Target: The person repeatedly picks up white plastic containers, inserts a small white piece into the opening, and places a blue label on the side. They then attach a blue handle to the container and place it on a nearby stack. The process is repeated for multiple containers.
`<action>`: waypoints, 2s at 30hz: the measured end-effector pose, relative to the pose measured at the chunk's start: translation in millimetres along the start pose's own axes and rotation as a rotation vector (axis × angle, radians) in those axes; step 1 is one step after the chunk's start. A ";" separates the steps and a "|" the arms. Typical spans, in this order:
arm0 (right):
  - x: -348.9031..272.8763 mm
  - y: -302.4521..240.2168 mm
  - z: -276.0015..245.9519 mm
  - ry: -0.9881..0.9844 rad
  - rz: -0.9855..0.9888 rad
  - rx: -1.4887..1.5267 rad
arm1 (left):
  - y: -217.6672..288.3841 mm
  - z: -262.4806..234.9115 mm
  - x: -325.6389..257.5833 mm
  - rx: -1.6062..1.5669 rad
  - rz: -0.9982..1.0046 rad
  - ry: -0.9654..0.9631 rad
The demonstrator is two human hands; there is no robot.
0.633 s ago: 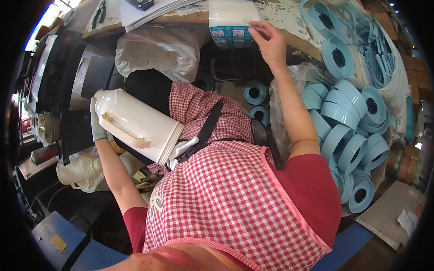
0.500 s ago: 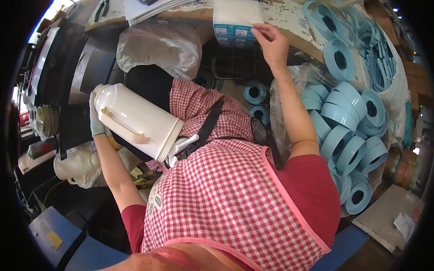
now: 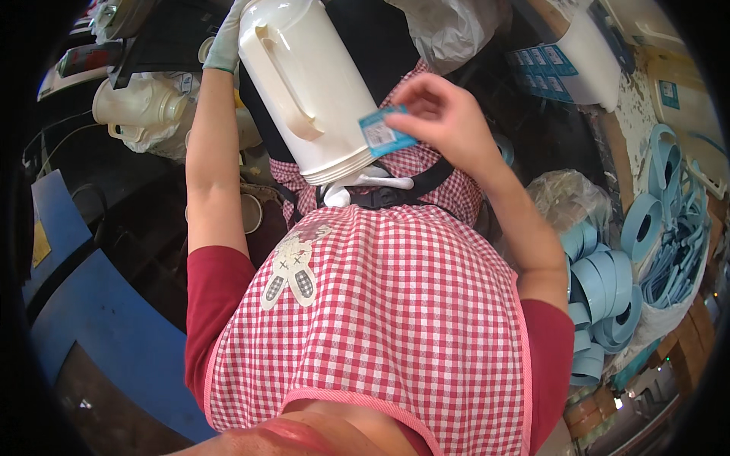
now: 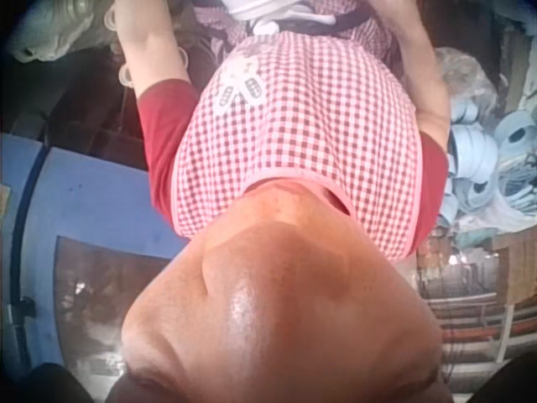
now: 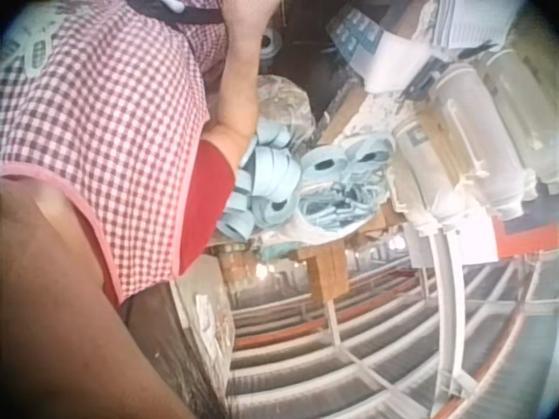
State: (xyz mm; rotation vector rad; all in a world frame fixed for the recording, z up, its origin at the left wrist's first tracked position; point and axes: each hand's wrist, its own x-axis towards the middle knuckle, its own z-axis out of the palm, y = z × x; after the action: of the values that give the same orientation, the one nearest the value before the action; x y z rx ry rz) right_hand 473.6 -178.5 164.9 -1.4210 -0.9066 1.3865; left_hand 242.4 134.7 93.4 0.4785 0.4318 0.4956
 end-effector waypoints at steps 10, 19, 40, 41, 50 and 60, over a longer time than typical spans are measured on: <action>40.9 19.1 23.3 -0.129 0.179 0.073 | 2.6 7.6 -3.8 0.056 0.041 0.092; 33.8 15.8 37.3 0.012 -0.159 -0.484 | 1.9 -11.0 0.5 0.127 0.048 0.175; 138.8 -93.4 -313.5 0.765 -0.561 -1.304 | 76.4 90.9 -56.1 0.958 0.358 0.365; 163.6 -96.9 -311.1 0.776 -0.533 -1.336 | 77.5 80.6 -50.0 1.060 0.325 0.402; 233.9 -123.1 -323.8 0.834 -0.289 -1.401 | 50.6 18.0 30.0 1.756 0.073 0.777; 290.1 -108.5 -313.4 1.011 -0.258 -1.261 | 34.9 -2.2 45.0 1.372 0.167 0.686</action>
State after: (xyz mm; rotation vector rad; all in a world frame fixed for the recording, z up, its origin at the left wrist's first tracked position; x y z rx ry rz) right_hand 821.4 91.9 158.4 -2.3931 -1.1812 -0.3751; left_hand 265.0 186.8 97.9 1.6898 1.4146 0.4592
